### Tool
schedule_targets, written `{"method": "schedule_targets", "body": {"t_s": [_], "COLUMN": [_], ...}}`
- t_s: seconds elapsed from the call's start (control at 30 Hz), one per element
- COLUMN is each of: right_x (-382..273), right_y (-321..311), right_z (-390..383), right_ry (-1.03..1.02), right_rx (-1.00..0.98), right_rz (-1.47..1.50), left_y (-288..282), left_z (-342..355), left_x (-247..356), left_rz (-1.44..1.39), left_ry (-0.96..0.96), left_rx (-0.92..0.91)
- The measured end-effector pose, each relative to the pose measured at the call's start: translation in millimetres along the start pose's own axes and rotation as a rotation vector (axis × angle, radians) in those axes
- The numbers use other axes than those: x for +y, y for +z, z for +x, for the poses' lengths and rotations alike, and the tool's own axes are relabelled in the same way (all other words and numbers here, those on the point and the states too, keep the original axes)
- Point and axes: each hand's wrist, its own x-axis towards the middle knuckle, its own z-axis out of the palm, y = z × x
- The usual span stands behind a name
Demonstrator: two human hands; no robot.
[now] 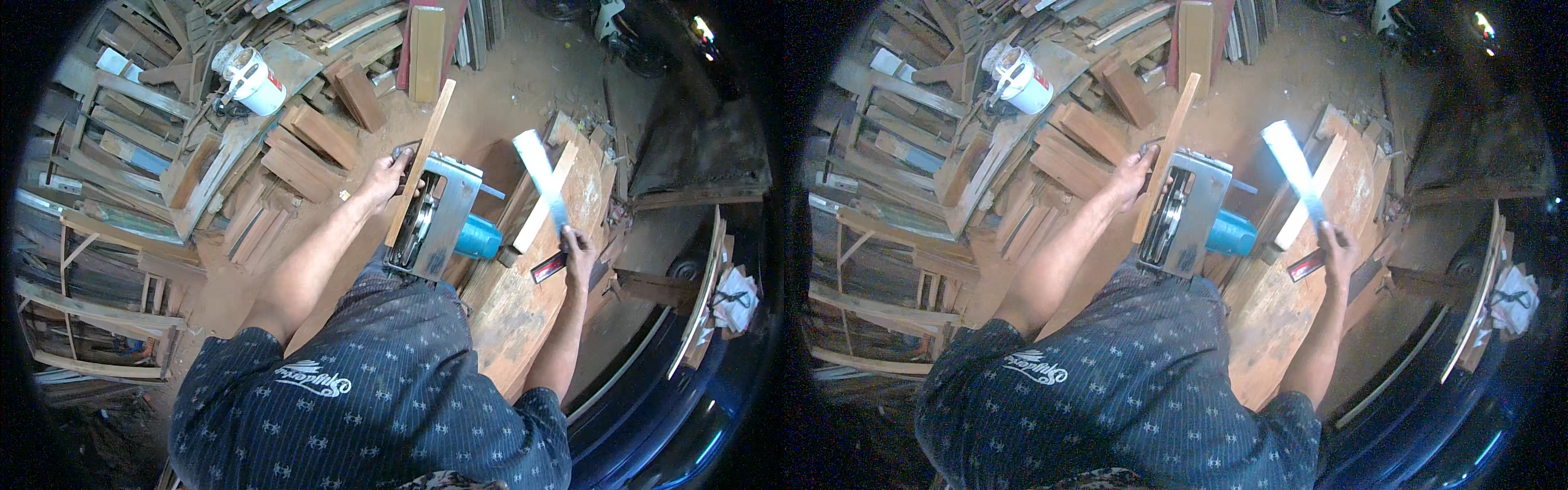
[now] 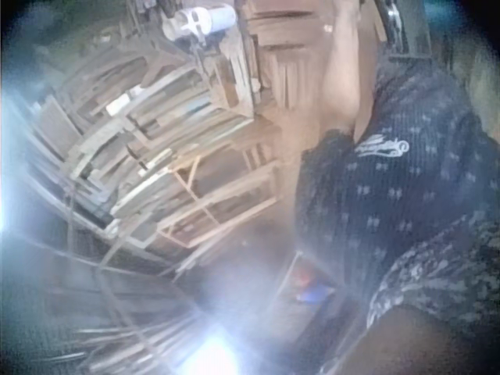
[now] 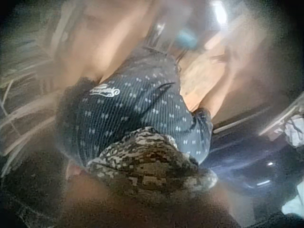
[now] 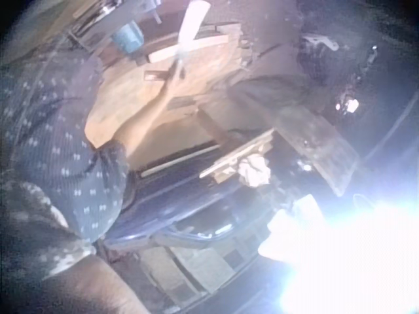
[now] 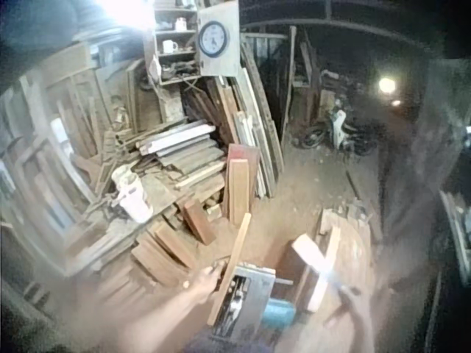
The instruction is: The person uses a circular saw to cut a wooden plank on a workbench. They measure the wood with a try square, mark it, and then cut it into smaller pieces. The person handles the wood and the saw with both hands, ensuring precise cuts.
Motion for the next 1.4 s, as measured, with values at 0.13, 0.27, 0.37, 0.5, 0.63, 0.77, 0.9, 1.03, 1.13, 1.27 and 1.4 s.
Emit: {"method": "schedule_targets", "body": {"t_s": [0.13, 0.27, 0.37, 0.5, 0.63, 0.77, 0.9, 1.03, 1.13, 1.27, 1.4], "right_x": [-31.7, -33.9, -54.8, -37.3, -37.5, -42.8, -51.7, -47.5, -46.7, -47.5, -44.4], "right_y": [37.1, 57.5, 75.6, 78.4, 83.2, 82.7, 82.5, 82.3, 80.0, 78.7, 76.1], "right_z": [3.8, 14.8, 17.5, 33.0, 40.5, 43.0, 41.2, 47.4, 52.2, 51.9, 50.1], "right_ry": [-0.037, -0.045, -0.045, -0.054, -0.089, -0.104, -0.084, -0.131, -0.103, -0.106, -0.114], "right_rx": [-0.23, -0.361, -0.406, -0.444, -0.469, -0.468, -0.473, -0.494, -0.492, -0.499, -0.499], "right_rz": [-0.195, -0.271, -0.389, -0.322, -0.332, -0.372, -0.399, -0.396, -0.41, -0.394, -0.415], "left_y": [-4.6, -3.7, -12.4, -7.7, -10.3, -8.8, -9.4, -7.0, -9.8, -12.4, -10.3], "left_z": [8.0, 7.0, 5.3, 6.9, 5.1, 5.0, 4.8, 3.0, 4.4, 10.1, 13.8], "left_x": [-3.7, -1.7, -6.7, -3.9, -6.5, -4.6, -7.1, -7.3, -7.3, -8.2, -10.8], "left_rz": [-0.003, -0.006, -0.022, -0.026, -0.014, -0.034, -0.04, -0.027, -0.042, -0.072, -0.079], "left_ry": [0.015, -0.001, 0.025, 0.006, 0.037, 0.028, 0.023, 0.02, 0.031, 0.018, 0.035], "left_rx": [-0.021, -0.027, -0.001, 0.011, 0.02, 0.023, 0.02, 0.06, -0.005, -0.021, -0.05]}}
